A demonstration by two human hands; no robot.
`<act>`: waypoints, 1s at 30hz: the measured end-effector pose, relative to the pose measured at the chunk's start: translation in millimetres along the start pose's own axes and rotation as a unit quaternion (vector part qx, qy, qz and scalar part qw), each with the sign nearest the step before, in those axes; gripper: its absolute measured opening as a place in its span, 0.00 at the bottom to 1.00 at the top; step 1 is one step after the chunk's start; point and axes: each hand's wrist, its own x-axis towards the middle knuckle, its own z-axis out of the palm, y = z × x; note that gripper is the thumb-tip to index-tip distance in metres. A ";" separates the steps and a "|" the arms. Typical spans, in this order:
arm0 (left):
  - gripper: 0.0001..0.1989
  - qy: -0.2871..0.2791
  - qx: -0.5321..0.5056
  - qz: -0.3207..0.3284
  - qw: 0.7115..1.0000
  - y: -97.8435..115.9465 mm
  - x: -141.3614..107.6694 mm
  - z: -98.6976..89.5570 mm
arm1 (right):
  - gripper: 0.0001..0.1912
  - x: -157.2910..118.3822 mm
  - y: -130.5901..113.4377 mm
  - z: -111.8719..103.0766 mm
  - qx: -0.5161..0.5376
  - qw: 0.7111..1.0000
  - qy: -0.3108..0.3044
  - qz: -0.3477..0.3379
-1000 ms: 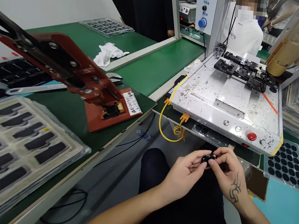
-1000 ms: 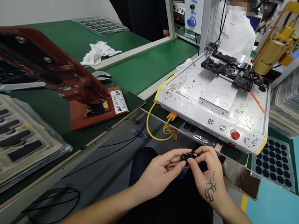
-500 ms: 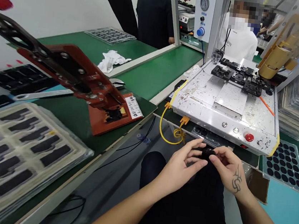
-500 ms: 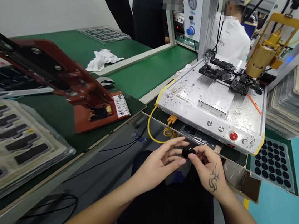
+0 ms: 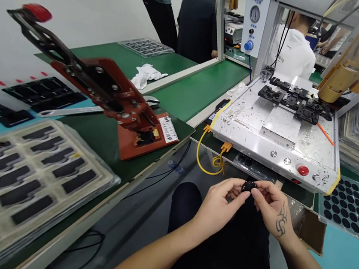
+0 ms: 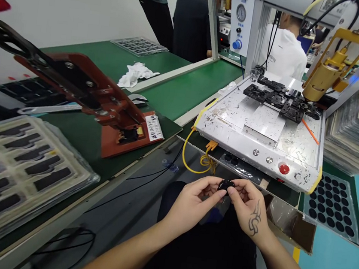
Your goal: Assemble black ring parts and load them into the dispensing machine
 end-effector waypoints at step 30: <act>0.14 0.579 0.396 -0.329 0.632 -5.2 -184.3 -350.3 | 0.29 51.3 103.5 -23.0 -0.133 0.974 -0.175 -0.062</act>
